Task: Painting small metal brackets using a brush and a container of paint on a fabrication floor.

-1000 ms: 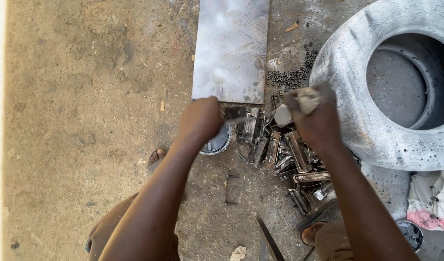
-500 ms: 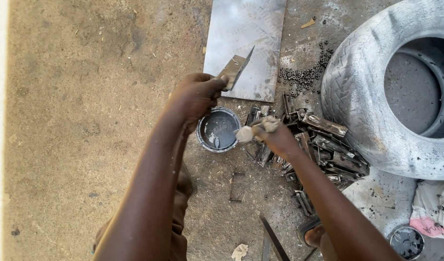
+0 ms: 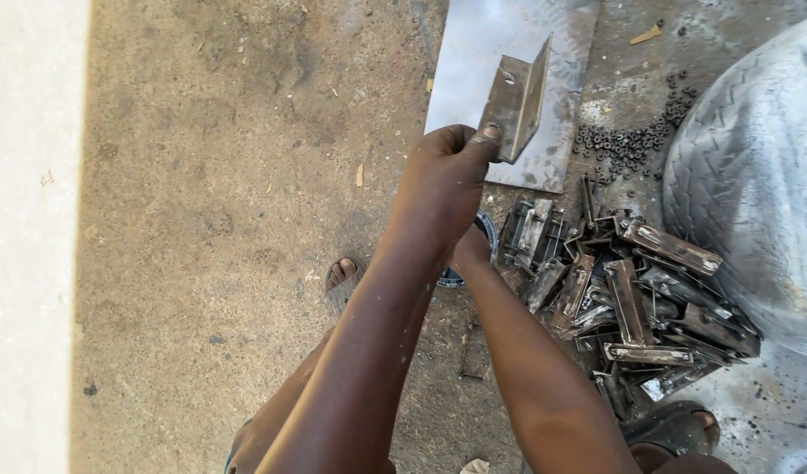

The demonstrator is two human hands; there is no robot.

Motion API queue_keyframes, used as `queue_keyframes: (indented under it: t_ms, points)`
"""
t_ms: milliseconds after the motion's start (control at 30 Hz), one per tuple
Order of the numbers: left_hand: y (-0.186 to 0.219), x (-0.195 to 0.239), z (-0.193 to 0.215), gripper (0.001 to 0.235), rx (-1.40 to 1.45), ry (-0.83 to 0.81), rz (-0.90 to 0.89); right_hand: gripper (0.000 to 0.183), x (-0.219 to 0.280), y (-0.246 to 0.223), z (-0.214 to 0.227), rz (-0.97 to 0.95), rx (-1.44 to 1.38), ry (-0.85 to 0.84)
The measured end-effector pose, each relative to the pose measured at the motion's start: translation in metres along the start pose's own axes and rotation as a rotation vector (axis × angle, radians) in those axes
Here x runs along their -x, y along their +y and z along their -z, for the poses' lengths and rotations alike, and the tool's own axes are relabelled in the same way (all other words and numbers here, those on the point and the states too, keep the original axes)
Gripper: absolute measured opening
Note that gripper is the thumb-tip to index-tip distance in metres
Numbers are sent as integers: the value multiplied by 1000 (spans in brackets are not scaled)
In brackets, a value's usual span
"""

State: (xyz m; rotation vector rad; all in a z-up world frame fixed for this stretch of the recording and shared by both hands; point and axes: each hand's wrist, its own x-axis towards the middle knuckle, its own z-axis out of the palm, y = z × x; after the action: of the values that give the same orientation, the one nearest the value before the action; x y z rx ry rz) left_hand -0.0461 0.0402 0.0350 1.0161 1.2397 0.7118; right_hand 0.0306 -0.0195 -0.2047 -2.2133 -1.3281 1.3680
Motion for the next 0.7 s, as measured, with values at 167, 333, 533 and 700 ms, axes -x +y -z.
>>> queue_keyframes:
  t_ms: [167,333,533,700]
  points:
    - [-3,-1,-2,27,-52,-1,-8,27,6,7,8,-42,-27,14]
    - [5,8,-5,30,-125,-29,-11,31,35,23,51,-99,-35,81]
    - [5,7,-7,29,-325,-78,-70,60,118,21,127,-9,-588,159]
    - [4,14,-11,23,-586,-121,-102,32,174,51,193,-136,-1159,375]
